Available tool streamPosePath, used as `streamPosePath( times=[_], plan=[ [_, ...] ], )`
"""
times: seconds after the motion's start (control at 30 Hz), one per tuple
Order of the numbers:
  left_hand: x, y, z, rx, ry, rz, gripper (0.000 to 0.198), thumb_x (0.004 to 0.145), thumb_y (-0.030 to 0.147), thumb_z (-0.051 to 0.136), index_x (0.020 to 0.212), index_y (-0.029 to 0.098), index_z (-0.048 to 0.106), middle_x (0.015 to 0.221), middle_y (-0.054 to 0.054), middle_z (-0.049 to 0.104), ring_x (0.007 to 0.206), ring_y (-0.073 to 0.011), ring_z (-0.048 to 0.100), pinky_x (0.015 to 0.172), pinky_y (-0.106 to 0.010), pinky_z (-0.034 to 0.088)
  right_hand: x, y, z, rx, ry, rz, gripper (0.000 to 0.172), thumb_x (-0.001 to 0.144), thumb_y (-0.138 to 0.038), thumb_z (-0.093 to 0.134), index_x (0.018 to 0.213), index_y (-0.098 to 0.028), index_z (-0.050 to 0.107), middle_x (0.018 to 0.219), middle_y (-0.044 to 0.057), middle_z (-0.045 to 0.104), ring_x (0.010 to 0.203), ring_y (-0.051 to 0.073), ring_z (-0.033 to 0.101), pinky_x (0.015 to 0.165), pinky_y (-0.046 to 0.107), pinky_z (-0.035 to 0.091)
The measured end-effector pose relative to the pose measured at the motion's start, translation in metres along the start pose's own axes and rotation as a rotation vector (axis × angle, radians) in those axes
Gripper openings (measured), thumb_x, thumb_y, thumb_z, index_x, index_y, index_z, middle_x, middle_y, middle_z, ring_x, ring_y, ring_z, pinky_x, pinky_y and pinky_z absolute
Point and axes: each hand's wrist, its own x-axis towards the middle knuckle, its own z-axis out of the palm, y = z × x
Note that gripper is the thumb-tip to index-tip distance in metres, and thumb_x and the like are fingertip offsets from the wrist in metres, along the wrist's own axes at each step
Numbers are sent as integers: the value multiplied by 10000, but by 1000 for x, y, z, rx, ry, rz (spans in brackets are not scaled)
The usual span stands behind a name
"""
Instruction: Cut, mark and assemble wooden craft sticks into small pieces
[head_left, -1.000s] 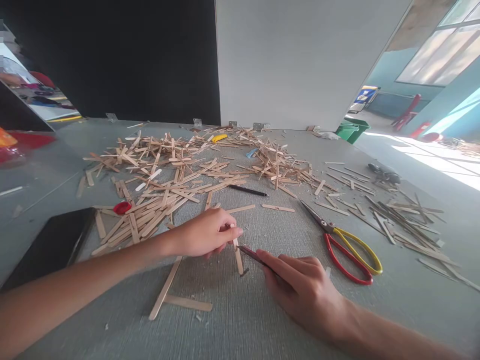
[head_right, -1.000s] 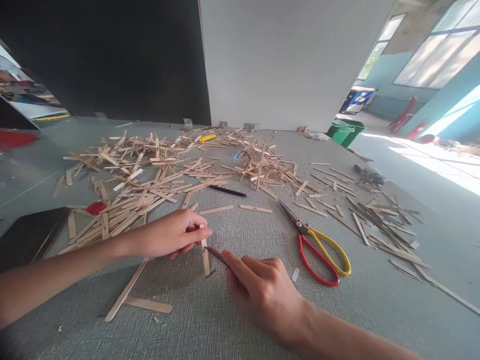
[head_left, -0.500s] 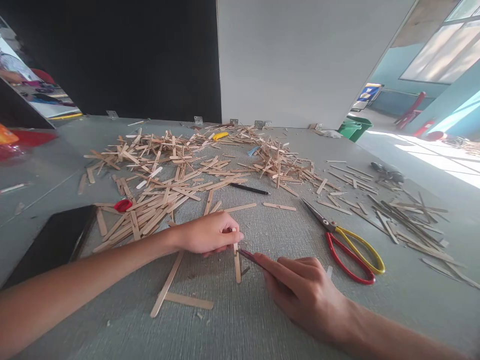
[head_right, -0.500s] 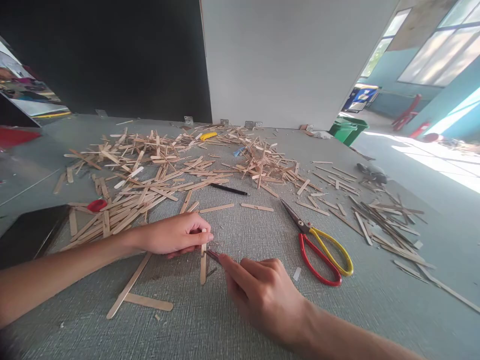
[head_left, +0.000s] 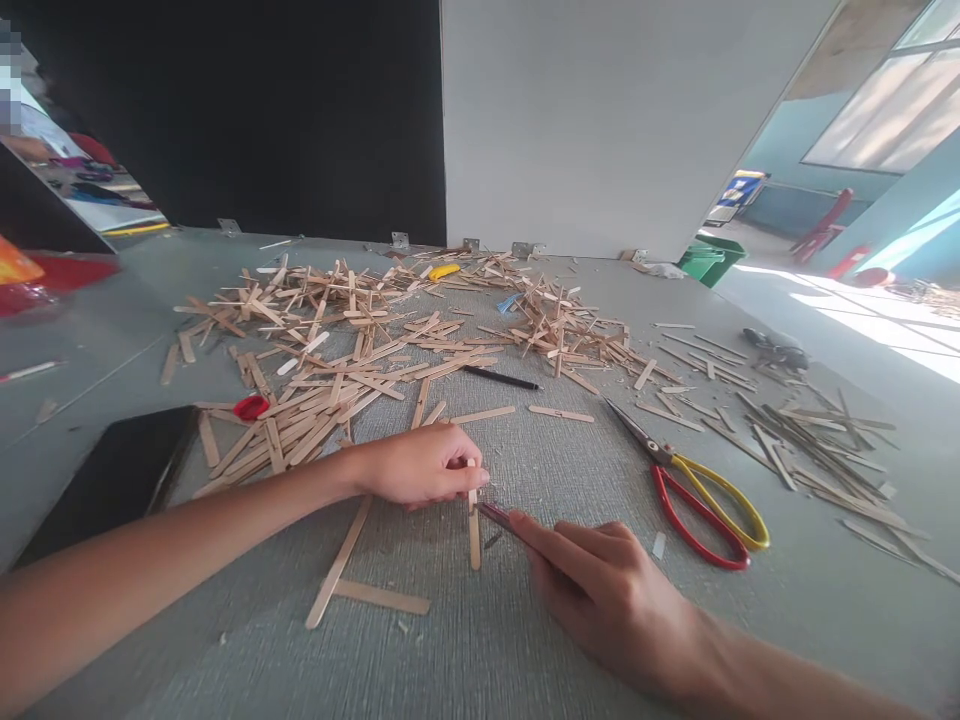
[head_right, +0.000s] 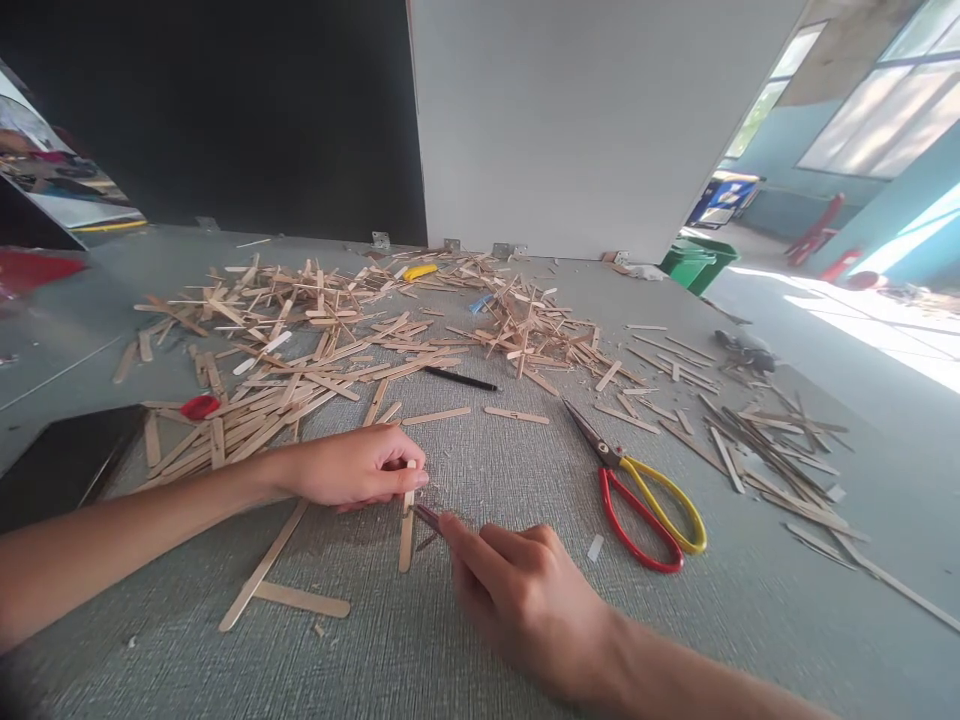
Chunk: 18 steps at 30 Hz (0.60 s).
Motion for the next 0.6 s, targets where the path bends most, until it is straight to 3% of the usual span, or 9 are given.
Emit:
streamPosePath(
  times=[0.6],
  plan=[
    [2,-3,3,15,38,6,407,963,471,530,652,210,506,450,59,426,353,-97,417,367,-194,279,2,1,-2,153,-27,48,344,1049,-132,426,1261,-76,691,634,6,642,467,112,530,462,273,369]
  ],
)
